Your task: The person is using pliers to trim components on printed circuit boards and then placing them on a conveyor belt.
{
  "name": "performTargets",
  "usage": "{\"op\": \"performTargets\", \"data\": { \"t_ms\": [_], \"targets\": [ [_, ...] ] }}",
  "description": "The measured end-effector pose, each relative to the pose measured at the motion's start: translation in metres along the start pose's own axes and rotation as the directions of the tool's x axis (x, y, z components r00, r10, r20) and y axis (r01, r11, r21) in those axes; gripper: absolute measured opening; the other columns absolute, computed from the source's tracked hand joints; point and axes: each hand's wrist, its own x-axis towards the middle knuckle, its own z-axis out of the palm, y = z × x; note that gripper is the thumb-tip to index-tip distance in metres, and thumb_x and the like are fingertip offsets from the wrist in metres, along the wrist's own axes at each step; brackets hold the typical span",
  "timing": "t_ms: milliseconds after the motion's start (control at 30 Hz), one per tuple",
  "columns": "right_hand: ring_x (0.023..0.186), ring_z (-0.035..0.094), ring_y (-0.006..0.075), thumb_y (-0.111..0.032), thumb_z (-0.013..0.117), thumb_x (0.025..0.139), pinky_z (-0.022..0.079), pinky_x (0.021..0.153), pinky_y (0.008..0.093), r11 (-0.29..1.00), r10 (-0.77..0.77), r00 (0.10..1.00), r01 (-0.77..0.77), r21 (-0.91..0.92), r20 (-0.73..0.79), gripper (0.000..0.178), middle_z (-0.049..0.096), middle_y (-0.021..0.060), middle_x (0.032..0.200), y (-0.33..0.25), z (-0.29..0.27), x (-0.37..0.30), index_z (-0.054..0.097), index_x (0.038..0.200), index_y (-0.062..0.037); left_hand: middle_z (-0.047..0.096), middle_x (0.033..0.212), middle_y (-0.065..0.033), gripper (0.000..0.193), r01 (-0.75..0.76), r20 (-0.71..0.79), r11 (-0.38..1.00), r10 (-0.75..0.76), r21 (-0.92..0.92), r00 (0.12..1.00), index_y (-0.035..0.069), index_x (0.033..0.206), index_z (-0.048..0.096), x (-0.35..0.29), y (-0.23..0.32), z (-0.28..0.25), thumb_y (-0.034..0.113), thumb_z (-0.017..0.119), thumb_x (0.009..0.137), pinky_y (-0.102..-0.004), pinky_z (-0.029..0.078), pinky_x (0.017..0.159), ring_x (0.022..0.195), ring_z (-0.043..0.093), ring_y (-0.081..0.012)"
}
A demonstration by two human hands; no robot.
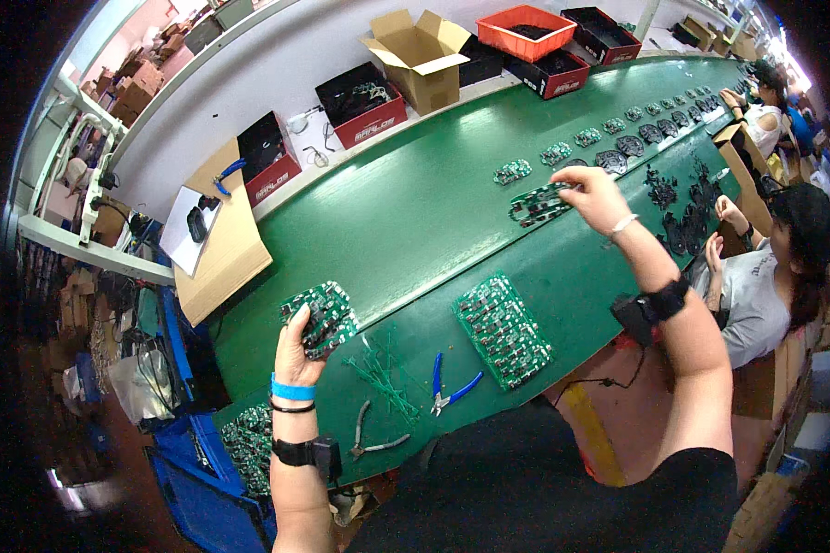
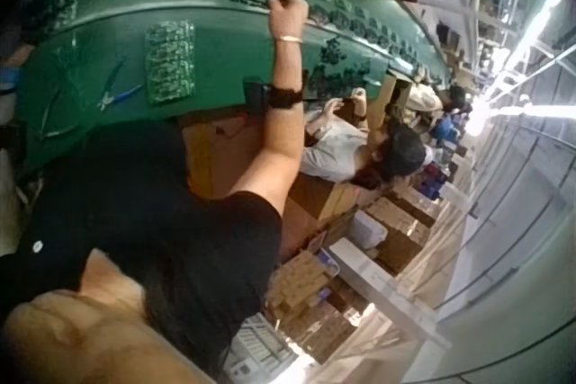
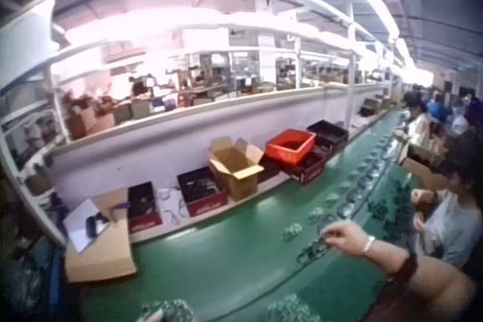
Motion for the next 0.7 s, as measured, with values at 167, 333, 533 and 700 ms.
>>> {"op": "performTargets", "data": {
  "t_ms": [167,333,533,700],
  "targets": [
    [0.069,0.06,0.0148,-0.006,0.066,0.068,0.049,0.067,0.0279,0.976,0.152,0.985,-0.163,0.146,0.078,0.021,0.065,0.0081,0.077,0.079,0.131,0.073,0.068,0.088,-0.0084,0.063,0.098,-0.0069,0.027,0.127,-0.149,0.99,-0.135,-0.06,0.98,0.008,0.105,0.056,0.058,-0.062,0.006,0.02,0.06,0.081,-0.0393,0.051,0.071,0.086,0.062,-0.0217],
    [0.074,0.061,0.0153,-0.003,0.066,0.069,0.049,0.07,0.0273,0.964,0.237,0.969,-0.244,0.106,0.072,0.021,0.066,0.0095,0.081,0.086,0.188,0.116,0.066,0.09,-0.0053,0.063,0.1,-0.0076,0.029,0.151,-0.173,0.986,-0.162,-0.077,0.971,0.007,0.106,0.056,0.076,-0.085,0.006,0.024,0.058,0.082,-0.0382,0.051,0.072,0.089,0.061,-0.0226],
    [0.081,0.062,0.0232,-0.009,0.067,0.069,0.048,0.077,0.0321,0.956,0.29,0.946,-0.293,0.001,0.148,0.019,0.065,0.011,0.084,0.105,0.205,0.135,0.067,0.089,-0.0081,0.062,0.099,-0.0091,0.024,0.149,-0.134,0.987,-0.156,-0.062,0.979,0.005,0.104,0.056,0.1,-0.088,0.005,0.019,0.055,0.084,-0.0392,0.052,0.076,0.09,0.061,-0.0224],
    [0.073,0.06,0.0233,-0.02,0.068,0.071,0.048,0.069,0.0328,0.994,-0.063,0.943,0.03,0.104,0.327,0.028,0.062,0.0104,0.078,0.047,0.19,0.12,0.062,0.095,-0.0068,0.062,0.098,-0.0083,0.021,0.16,-0.101,0.986,-0.164,-0.043,0.981,0.004,0.103,0.056,0.119,-0.095,0.007,0.016,0.054,0.085,-0.0361,0.052,0.076,0.087,0.061,-0.0197]
  ]
}}
